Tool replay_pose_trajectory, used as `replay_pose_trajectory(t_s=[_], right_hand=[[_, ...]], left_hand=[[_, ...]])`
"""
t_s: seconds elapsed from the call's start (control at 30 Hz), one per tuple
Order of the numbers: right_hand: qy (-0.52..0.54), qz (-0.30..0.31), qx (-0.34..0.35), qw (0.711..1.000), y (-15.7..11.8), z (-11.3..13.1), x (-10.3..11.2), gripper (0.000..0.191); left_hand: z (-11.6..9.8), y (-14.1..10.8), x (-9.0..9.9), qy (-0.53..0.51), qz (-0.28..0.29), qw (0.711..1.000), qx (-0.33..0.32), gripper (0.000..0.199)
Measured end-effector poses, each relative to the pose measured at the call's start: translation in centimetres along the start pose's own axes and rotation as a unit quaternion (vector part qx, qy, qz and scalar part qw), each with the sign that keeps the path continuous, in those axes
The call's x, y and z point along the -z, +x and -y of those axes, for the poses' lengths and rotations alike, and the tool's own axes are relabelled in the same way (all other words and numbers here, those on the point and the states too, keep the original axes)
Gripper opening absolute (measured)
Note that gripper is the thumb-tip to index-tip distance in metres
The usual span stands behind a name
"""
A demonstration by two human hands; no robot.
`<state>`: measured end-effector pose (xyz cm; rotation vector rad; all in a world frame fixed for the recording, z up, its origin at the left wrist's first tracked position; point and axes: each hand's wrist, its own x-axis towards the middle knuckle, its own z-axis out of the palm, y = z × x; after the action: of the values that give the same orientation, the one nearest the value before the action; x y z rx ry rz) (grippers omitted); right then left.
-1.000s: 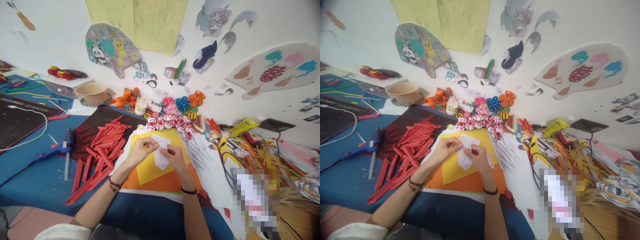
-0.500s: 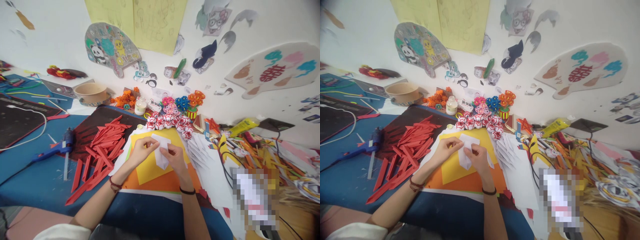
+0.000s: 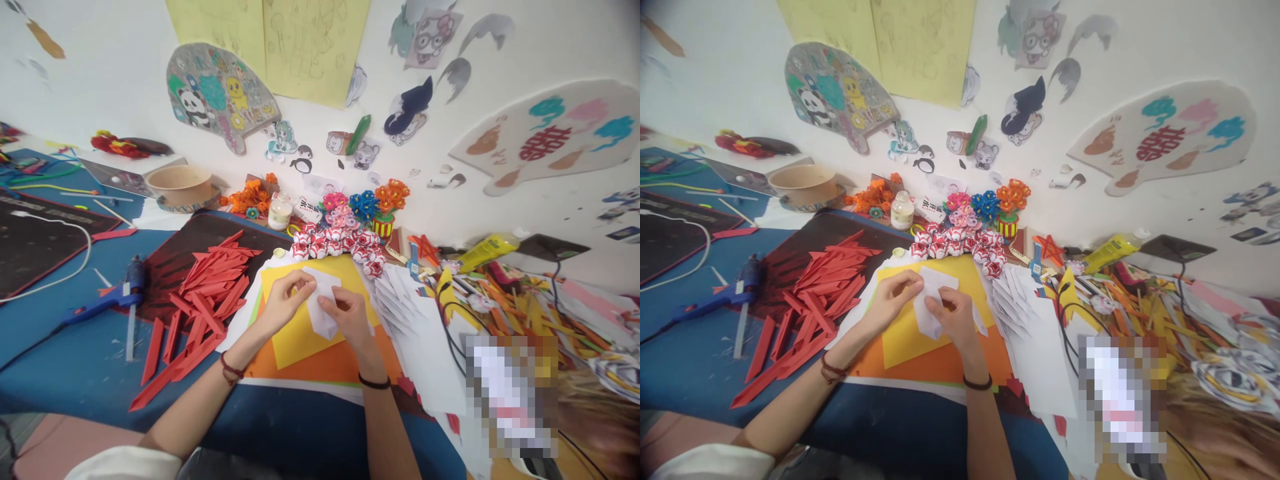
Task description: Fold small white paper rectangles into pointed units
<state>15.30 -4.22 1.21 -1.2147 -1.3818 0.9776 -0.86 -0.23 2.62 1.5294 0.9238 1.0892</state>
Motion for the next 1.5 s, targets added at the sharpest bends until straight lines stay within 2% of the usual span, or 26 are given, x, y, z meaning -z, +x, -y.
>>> replay_pose_trajectory(t_s=[0.27, 0.4, 0.53, 0.73, 0.87, 1.03, 1.17, 1.27, 1.37, 1.5], right_hand=[[0.007, 0.001, 0.006, 1.000, 0.1, -0.1, -0.1, 0.027], [0.017, -0.027, 0.004, 0.999, 0.1, -0.3, -0.1, 0.029], [0.022, -0.060, -0.005, 0.998, 0.1, -0.7, 0.2, 0.030], [0.008, -0.060, -0.013, 0.998, 0.2, -1.0, 0.3, 0.035], [0.013, -0.046, 0.001, 0.999, 0.1, -1.0, 0.2, 0.035], [0.013, -0.056, -0.003, 0.998, 0.1, -0.9, 0.1, 0.033], [0.018, -0.064, -0.016, 0.998, 0.1, -0.8, 0.3, 0.032], [0.035, -0.051, -0.036, 0.997, 0.1, -0.7, 0.5, 0.034], [0.048, -0.028, -0.063, 0.996, 0.1, -0.6, 0.7, 0.033], [0.043, 0.023, -0.074, 0.996, 0.0, -0.6, 0.9, 0.033]], left_hand=[[0.6, 0.2, 0.2, 0.046, 0.013, 0.999, -0.023, 0.025], [0.9, 0.3, 0.3, 0.068, 0.035, 0.997, -0.008, 0.030], [1.0, 0.3, 0.6, 0.115, 0.060, 0.991, -0.034, 0.029], [0.9, 0.3, 0.6, 0.152, 0.066, 0.985, -0.055, 0.028], [0.8, 0.2, 0.4, 0.153, 0.069, 0.984, -0.050, 0.026], [1.3, 0.2, 0.3, 0.157, 0.039, 0.986, -0.038, 0.036], [1.1, 0.2, 0.4, 0.140, 0.073, 0.987, -0.028, 0.034], [0.7, 0.1, 0.7, 0.122, 0.098, 0.987, -0.042, 0.031], [0.5, 0.1, 0.8, 0.100, 0.116, 0.988, -0.023, 0.035], [0.8, 0.3, 0.8, 0.081, 0.091, 0.993, -0.002, 0.030]])
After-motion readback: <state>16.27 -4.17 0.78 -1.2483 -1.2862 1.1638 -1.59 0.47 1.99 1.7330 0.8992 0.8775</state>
